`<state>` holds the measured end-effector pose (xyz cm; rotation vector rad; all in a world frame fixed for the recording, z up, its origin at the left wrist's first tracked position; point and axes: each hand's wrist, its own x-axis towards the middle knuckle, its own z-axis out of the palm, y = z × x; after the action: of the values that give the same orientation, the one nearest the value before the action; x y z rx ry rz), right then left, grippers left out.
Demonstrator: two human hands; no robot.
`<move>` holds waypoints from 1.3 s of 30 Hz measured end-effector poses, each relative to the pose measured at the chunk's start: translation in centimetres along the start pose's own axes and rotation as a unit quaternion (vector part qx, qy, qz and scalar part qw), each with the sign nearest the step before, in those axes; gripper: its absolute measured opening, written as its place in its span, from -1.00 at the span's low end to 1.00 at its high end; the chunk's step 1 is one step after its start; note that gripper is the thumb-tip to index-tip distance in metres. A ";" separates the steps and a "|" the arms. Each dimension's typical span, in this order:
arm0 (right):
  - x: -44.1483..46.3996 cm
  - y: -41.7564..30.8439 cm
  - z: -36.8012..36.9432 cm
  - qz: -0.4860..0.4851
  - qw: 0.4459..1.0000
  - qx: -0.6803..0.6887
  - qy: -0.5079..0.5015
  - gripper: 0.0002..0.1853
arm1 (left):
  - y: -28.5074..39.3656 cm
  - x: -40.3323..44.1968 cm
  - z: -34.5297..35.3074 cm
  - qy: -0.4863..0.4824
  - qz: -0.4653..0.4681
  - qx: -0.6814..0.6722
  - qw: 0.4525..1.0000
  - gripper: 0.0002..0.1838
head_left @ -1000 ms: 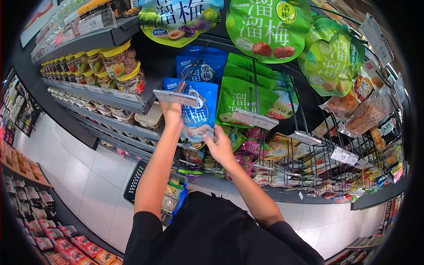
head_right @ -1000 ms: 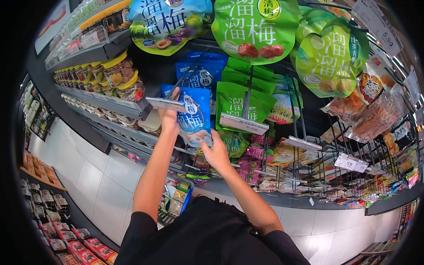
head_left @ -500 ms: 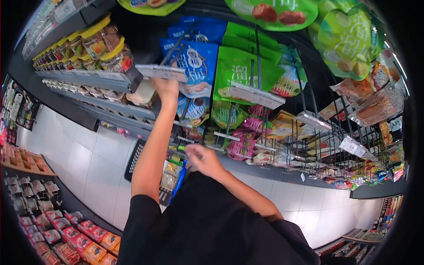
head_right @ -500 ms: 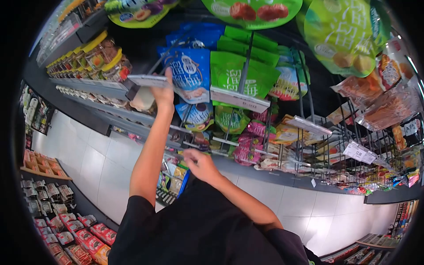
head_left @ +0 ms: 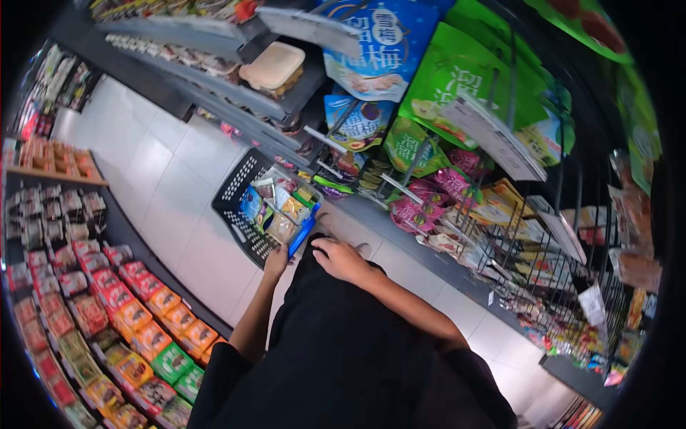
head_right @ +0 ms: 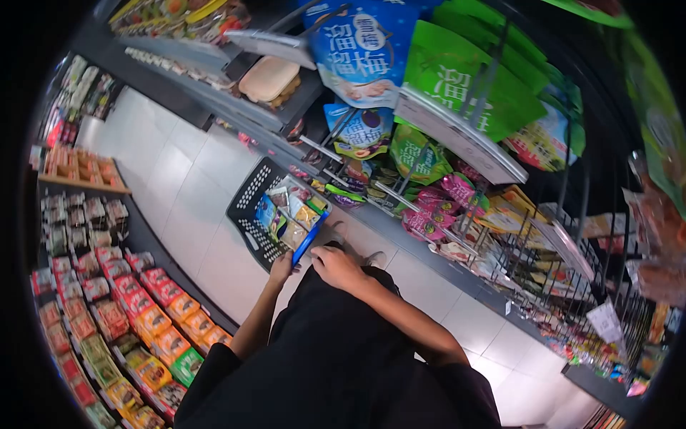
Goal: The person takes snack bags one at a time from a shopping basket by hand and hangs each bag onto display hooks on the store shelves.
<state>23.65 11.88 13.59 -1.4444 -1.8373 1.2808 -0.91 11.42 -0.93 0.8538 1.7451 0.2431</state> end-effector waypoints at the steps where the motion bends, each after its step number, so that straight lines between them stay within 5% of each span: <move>1: -0.2 0.5 1.0 -0.031 0.999 -0.010 0.010 -0.70 | -0.3 -0.4 0.2 0.010 0.008 0.017 1.000 -0.37; 7: -0.1 1.4 5.9 -0.121 0.988 -0.101 0.000 -0.65 | 0.4 -1.7 1.2 0.033 -0.008 0.102 0.994 -0.38; 15: 3.2 1.9 8.9 -0.115 0.969 -0.221 0.007 -0.68 | 0.0 -1.4 1.7 -0.070 -0.015 -0.116 0.991 -0.50; 16: 3.8 1.8 9.4 -0.140 0.960 -0.235 0.056 -0.76 | -1.0 -0.3 1.7 -0.067 0.033 -0.113 0.991 -0.58; 19: 5.5 1.2 10.1 -0.089 0.959 -0.268 -0.009 -0.77 | -2.7 1.9 1.0 0.018 0.168 0.023 0.985 -0.68; 20: 6.3 2.1 11.0 -0.140 0.941 -0.304 0.050 -0.72 | -2.6 2.5 0.4 0.003 0.129 0.031 0.991 -0.72; 29: 8.4 2.7 12.0 -0.197 0.931 -0.302 0.051 -0.69 | -13.9 16.2 0.7 -0.016 -0.018 -0.068 0.997 -0.79; 35: 9.4 2.2 12.0 -0.167 0.932 -0.322 -0.005 -0.70 | -15.9 24.9 -0.8 -0.025 -0.156 -0.364 0.918 -0.82; 39: 9.9 2.1 12.2 -0.148 0.930 -0.337 -0.027 -0.75 | -20.2 32.9 1.2 0.009 -0.220 -0.447 0.867 -0.85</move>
<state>11.52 16.47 4.47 -1.3565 -2.5645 0.5568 -12.08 18.00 -37.29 -0.2244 1.5364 0.6799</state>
